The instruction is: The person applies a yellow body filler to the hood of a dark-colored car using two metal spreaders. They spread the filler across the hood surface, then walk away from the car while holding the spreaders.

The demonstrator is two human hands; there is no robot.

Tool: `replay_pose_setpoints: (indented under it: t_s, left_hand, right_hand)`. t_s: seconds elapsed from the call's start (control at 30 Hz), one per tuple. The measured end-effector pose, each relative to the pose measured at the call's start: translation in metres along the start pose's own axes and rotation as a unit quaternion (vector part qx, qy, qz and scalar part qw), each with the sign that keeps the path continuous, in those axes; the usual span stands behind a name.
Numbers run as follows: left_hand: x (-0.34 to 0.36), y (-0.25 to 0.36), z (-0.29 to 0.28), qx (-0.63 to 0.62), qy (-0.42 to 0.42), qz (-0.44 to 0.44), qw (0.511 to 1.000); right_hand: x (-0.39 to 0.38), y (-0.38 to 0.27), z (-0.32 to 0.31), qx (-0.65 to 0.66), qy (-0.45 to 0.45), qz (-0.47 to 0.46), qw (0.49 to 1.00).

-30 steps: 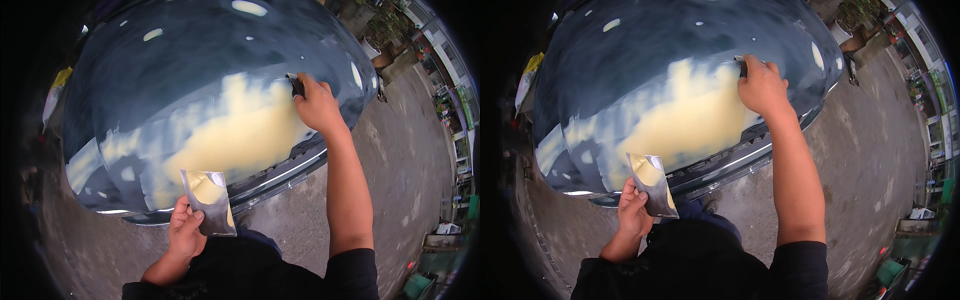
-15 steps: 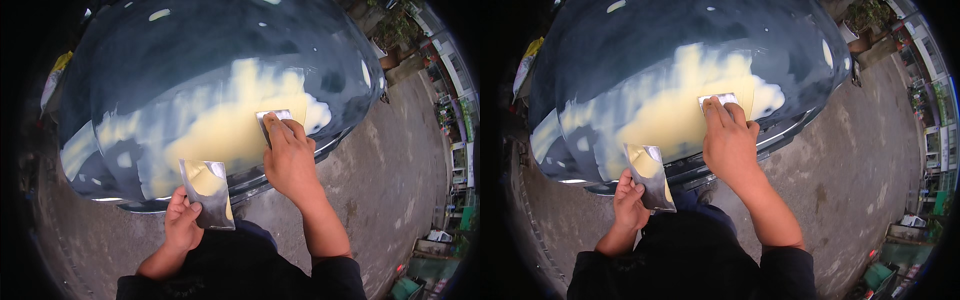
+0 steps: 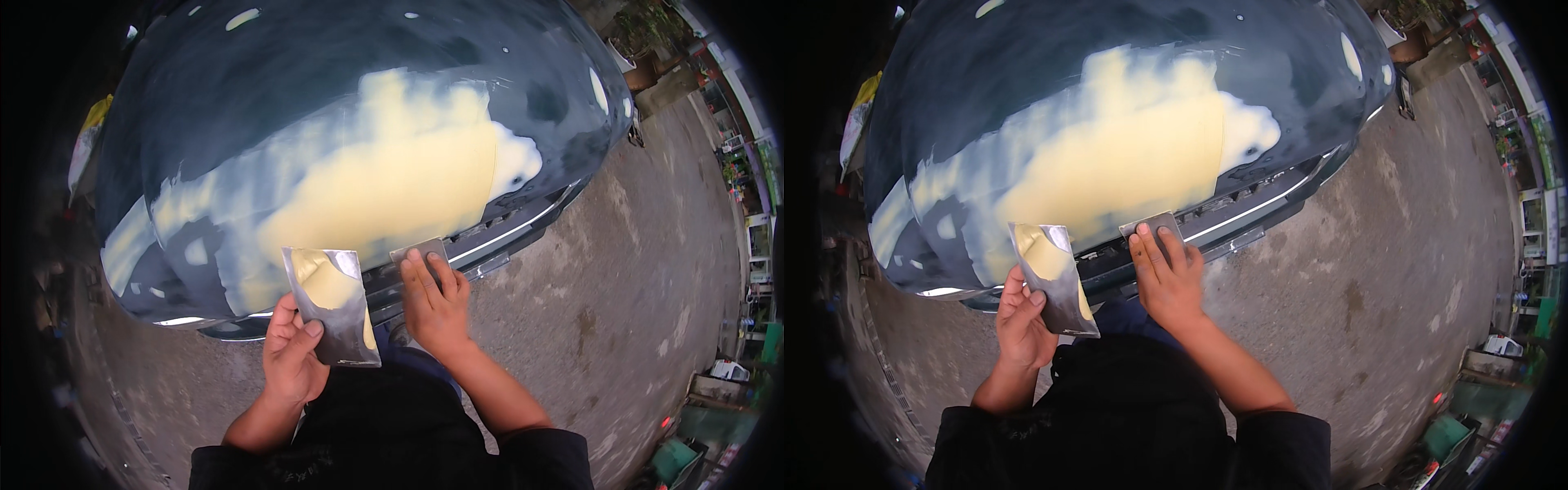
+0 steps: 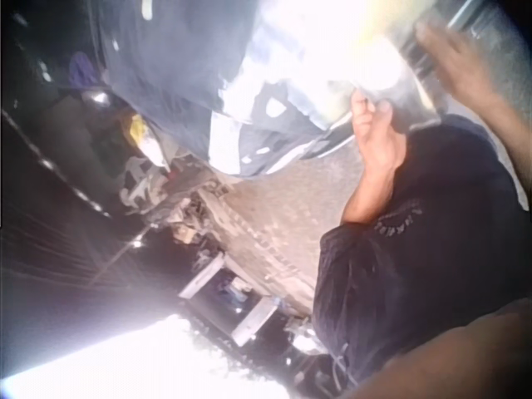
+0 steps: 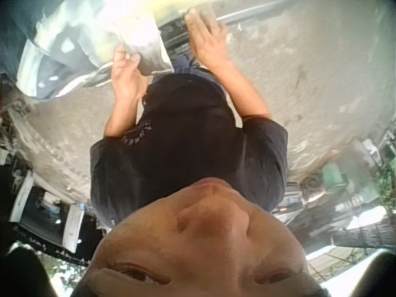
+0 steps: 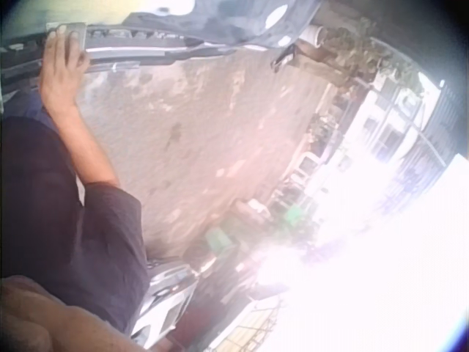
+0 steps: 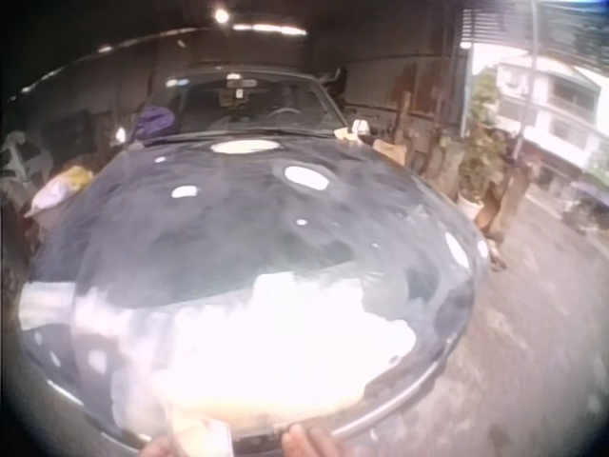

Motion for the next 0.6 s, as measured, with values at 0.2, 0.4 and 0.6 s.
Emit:
replay_pose_setpoints:
  t_s: [0.2, 0.4, 0.6]
  left_hand:
    - [0.002, 0.001, 0.006, 0.007, -0.011, 0.004, 1.0]
    - [0.002, 0.0, 0.004, -0.002, -0.012, 0.007, 1.0]
    - [0.006, 0.0, 0.012, 0.008, -0.023, 0.0, 1.0]
  right_hand:
    - [-0.023, -0.003, -0.011, -0.001, -0.039, 0.039, 0.998]
    - [0.082, 0.086, -0.064, 0.016, -0.045, 0.126, 0.991]
    - [0.188, 0.16, -0.06, 0.015, -0.126, 0.155, 0.98]
Point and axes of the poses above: each hand's wrist, its own x-axis towards the middle knuckle, its own z-axis out of the palm, y = z × x, the point moved 4 cm from there along x, towards the middle knuckle, and after that the axes turned 9 degrees about -x, right-handed, at the moved point
